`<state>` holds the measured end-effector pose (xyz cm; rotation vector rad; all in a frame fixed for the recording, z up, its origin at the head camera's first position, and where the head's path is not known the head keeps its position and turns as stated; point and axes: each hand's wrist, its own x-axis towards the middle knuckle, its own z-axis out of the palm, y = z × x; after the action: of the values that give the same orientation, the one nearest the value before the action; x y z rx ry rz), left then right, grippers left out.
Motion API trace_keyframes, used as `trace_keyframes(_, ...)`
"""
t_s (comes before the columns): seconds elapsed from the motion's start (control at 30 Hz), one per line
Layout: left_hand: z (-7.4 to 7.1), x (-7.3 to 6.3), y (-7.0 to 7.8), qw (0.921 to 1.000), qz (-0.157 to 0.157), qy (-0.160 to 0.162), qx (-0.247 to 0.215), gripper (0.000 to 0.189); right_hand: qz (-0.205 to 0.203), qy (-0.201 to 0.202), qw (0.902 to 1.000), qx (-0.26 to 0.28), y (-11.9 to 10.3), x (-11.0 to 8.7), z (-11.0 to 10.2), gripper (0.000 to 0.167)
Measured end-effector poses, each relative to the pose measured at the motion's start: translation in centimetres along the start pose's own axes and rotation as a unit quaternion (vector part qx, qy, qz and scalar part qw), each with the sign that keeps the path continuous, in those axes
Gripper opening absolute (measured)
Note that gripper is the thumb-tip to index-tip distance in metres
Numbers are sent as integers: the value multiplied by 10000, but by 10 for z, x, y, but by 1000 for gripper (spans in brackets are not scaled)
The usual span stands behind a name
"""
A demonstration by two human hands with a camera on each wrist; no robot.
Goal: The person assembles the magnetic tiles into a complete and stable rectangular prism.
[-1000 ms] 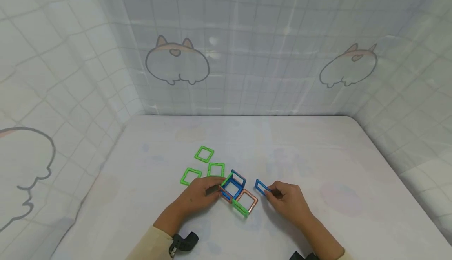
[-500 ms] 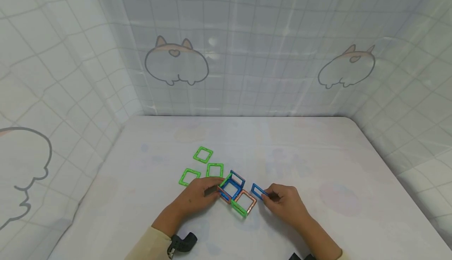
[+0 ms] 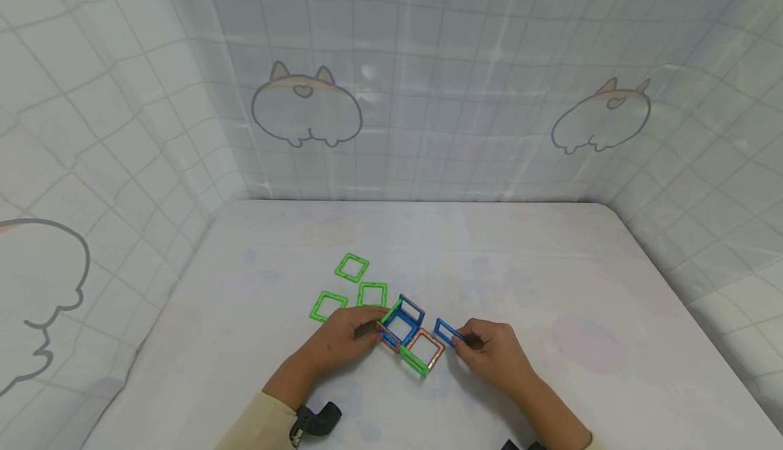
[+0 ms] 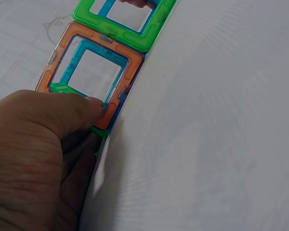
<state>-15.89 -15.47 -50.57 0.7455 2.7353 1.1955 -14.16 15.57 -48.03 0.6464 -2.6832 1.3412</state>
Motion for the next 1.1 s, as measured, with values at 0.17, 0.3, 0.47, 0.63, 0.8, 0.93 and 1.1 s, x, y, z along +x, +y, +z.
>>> trace_keyframes(0.17, 1, 1, -1, 10000, 43, -1, 15, 41, 45, -9, 10000, 6, -1, -1, 1, 7)
trace_keyframes(0.3, 1, 1, -1, 10000, 49, -20, 22, 41, 56, -38, 10000, -7, 0, -1, 3, 8)
trace_keyframes(0.47, 1, 0, -1, 10000, 34, -6, 40, 41, 84, -40, 9999, 55, 0, -1, 5, 8)
trace_keyframes(0.63, 0, 0, -1, 10000, 36, -5, 75, 41, 60, -50, 9999, 75, -1, -1, 7, 8)
trace_keyframes(0.8, 0, 0, 0, 10000, -5, -7, 95, 41, -5, -39, 10000, 71, -1, 0, 8, 8)
trace_keyframes(0.93, -1, 0, 1, 10000, -26, -5, 64, 42, -1, -40, 9999, 102, -2, 0, 10, 7)
trace_keyframes(1.1, -1, -1, 1, 10000, 0, 13, 60, 41, 96, -20, 9999, 121, -4, 0, 12, 8)
